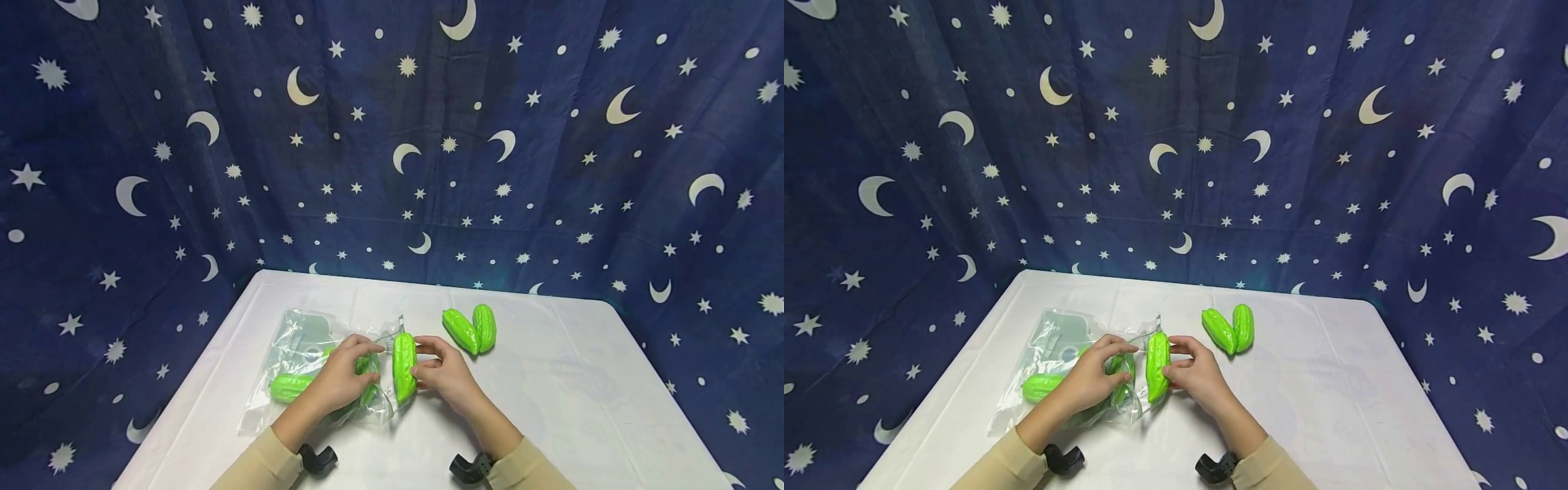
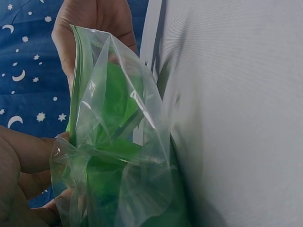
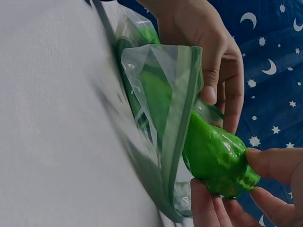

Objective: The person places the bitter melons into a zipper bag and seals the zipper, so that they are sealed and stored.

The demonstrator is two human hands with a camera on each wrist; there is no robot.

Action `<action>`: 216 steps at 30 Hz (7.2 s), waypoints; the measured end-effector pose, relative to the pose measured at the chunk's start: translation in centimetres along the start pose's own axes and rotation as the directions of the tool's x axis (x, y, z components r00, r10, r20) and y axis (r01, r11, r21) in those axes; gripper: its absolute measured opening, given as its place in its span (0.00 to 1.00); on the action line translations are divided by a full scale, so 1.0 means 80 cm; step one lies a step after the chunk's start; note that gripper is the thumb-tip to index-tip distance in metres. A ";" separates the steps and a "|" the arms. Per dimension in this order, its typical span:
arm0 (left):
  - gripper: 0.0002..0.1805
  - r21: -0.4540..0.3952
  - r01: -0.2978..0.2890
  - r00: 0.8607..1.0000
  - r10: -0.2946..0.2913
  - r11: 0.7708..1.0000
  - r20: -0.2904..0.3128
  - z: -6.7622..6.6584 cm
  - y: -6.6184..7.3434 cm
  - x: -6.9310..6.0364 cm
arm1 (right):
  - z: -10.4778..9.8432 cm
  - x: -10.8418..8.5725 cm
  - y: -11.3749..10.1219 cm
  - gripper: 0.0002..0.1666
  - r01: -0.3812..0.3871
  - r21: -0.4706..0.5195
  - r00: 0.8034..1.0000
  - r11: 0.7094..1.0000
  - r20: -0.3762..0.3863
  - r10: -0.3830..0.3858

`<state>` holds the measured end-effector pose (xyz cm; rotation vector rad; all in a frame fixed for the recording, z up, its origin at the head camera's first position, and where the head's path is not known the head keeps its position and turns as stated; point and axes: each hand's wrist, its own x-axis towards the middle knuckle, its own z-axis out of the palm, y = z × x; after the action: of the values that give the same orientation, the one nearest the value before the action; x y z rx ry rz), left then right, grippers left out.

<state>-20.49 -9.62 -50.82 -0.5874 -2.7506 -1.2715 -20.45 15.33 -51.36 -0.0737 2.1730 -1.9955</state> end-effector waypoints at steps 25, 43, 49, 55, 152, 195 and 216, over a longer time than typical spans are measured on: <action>0.25 -0.027 -0.014 1.000 0.014 1.000 -0.014 -0.002 0.006 0.000 | 0.028 0.004 0.012 0.39 -0.042 -0.012 0.999 0.999 0.018 0.042; 0.25 -0.032 -0.024 1.000 0.024 0.999 -0.019 -0.001 0.007 0.000 | 0.037 0.004 0.011 0.39 -0.065 -0.033 0.998 0.997 -0.009 0.065; 0.25 -0.017 -0.041 0.999 0.041 0.999 -0.030 0.000 0.007 -0.001 | 0.040 0.007 0.015 0.35 -0.063 -0.039 0.998 0.997 -0.030 0.061; 0.26 -0.007 -0.050 0.998 0.050 0.999 -0.044 0.001 0.007 0.000 | 0.042 0.007 0.017 0.33 -0.074 -0.028 0.996 0.997 -0.043 0.073; 0.25 -0.056 -0.041 0.999 0.039 0.998 -0.037 -0.002 0.008 0.001 | 0.011 -0.002 -0.001 0.33 -0.037 0.008 0.997 0.999 0.075 0.036; 0.25 -0.045 -0.045 0.999 0.044 0.998 -0.031 0.002 0.001 0.003 | -0.075 -0.013 -0.034 0.39 -0.045 -0.066 0.986 0.997 -0.165 0.034; 0.25 -0.044 -0.033 0.999 0.032 0.998 -0.028 0.001 0.002 0.003 | -0.134 -0.008 -0.041 0.39 -0.055 -0.232 0.948 0.971 -0.319 -0.022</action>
<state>-20.65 -9.37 -50.71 -0.6109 -2.6862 -1.3270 -22.01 25.65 -47.26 0.2526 2.5953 -1.8328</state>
